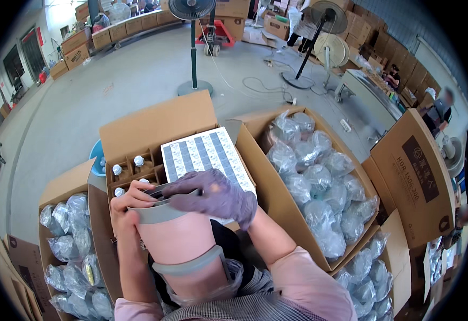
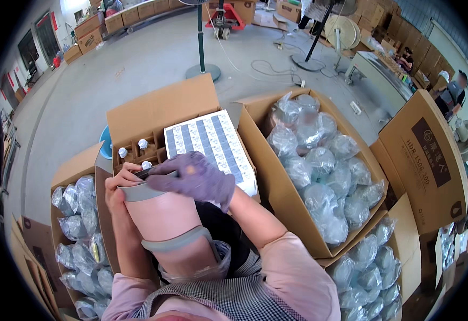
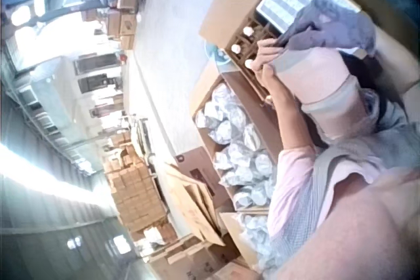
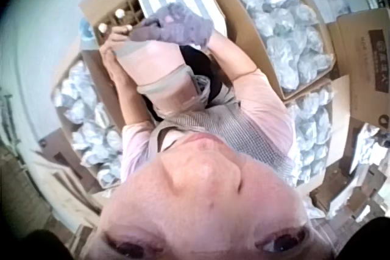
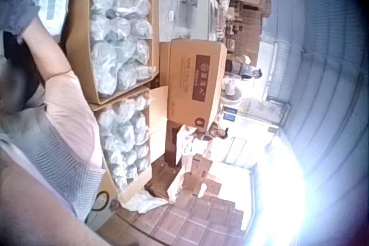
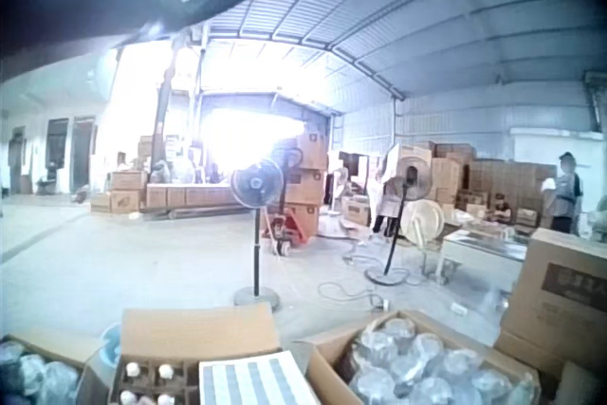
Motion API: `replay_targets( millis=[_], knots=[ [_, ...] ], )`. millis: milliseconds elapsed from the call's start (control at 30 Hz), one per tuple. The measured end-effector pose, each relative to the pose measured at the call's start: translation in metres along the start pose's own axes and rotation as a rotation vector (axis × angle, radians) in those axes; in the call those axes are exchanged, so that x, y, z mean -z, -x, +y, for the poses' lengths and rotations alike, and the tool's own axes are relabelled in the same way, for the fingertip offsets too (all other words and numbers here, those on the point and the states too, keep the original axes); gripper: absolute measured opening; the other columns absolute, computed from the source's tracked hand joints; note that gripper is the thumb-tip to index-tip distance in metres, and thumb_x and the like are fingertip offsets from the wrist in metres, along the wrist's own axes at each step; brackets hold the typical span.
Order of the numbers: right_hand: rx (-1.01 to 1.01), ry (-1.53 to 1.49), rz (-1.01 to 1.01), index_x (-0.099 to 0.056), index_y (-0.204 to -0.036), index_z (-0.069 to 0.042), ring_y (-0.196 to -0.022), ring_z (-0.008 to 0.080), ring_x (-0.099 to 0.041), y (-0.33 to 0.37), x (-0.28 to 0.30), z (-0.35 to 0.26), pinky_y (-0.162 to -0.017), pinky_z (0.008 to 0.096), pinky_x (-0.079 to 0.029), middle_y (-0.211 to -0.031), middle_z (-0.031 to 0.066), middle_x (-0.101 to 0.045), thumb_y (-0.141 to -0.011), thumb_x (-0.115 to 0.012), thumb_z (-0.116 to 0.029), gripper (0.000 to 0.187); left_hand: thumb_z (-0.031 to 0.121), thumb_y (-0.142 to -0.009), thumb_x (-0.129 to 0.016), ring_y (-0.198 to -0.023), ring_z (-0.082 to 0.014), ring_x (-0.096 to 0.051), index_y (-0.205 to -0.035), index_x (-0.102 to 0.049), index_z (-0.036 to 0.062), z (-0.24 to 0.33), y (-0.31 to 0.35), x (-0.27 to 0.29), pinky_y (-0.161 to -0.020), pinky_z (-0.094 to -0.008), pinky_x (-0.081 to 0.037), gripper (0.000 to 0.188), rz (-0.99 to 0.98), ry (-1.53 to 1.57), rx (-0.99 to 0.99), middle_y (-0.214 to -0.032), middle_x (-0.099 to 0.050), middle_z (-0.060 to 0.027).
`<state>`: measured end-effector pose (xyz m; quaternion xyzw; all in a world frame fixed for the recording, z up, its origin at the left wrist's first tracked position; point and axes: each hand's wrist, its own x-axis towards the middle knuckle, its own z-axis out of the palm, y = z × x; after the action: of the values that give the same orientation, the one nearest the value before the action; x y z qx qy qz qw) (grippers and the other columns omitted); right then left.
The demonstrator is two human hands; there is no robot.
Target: The person assembles pink pitchers by inserting stainless steel inner containers, screwing on lids, and applying labels. They handle plastic-wrapped pitchers from a box, place them on their lap, and repeat the process for multiple units.
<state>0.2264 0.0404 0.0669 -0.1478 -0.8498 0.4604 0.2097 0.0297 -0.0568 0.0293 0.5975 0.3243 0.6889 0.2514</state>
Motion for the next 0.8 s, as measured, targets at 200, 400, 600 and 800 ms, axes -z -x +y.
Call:
replay_targets(
  millis=[200,400,600,800],
  knots=[
    [-0.114,0.576,-0.041,-0.068,-0.111,-0.018,-0.077,0.0268,-0.066,-0.015,-0.015,-0.064,-0.076,0.0354,-0.051,-0.087,0.0104,-0.068,-0.096,-0.049,-0.042,0.034,0.060,-0.093,-0.048,-0.105,-0.0257,-0.045,-0.091,-0.051,0.0146,-0.073,0.036,0.039,-0.108,-0.0455,-0.029,0.045,0.021,0.464,0.068,-0.102,-0.047,-0.0095],
    [0.469,0.347,-0.197,-0.063,-0.123,-0.009,-0.102,0.0303,-0.062,0.003,0.023,-0.073,-0.093,0.0400,-0.046,-0.108,0.0119,-0.067,-0.100,-0.045,-0.032,0.037,0.052,-0.098,-0.045,-0.125,-0.0242,-0.049,-0.121,-0.060,0.0056,-0.018,0.021,-0.019,-0.105,-0.0406,-0.038,0.053,0.291,0.664,0.393,-0.138,-0.051,-0.0151],
    [0.497,0.083,-0.653,-0.068,-0.119,-0.004,-0.108,0.0284,-0.061,-0.021,0.049,-0.114,-0.097,0.0374,-0.044,-0.118,0.0168,-0.066,-0.090,-0.066,-0.024,0.036,0.049,-0.099,-0.044,-0.109,-0.0264,-0.054,-0.112,-0.062,0.0036,-0.001,0.035,-0.074,-0.095,-0.0404,-0.042,0.050,0.128,0.564,0.480,-0.120,-0.055,-0.0154],
    [0.505,0.380,-0.539,-0.071,-0.099,-0.004,-0.084,0.0281,-0.066,0.011,0.026,-0.162,-0.072,0.0361,-0.052,-0.089,0.0124,-0.068,-0.075,-0.079,-0.026,0.034,0.046,-0.100,-0.043,-0.094,-0.0286,-0.058,-0.104,-0.064,0.0017,0.009,0.065,-0.095,-0.085,-0.0403,-0.045,0.049,-0.126,0.389,0.476,-0.102,-0.060,-0.0158]
  ],
)
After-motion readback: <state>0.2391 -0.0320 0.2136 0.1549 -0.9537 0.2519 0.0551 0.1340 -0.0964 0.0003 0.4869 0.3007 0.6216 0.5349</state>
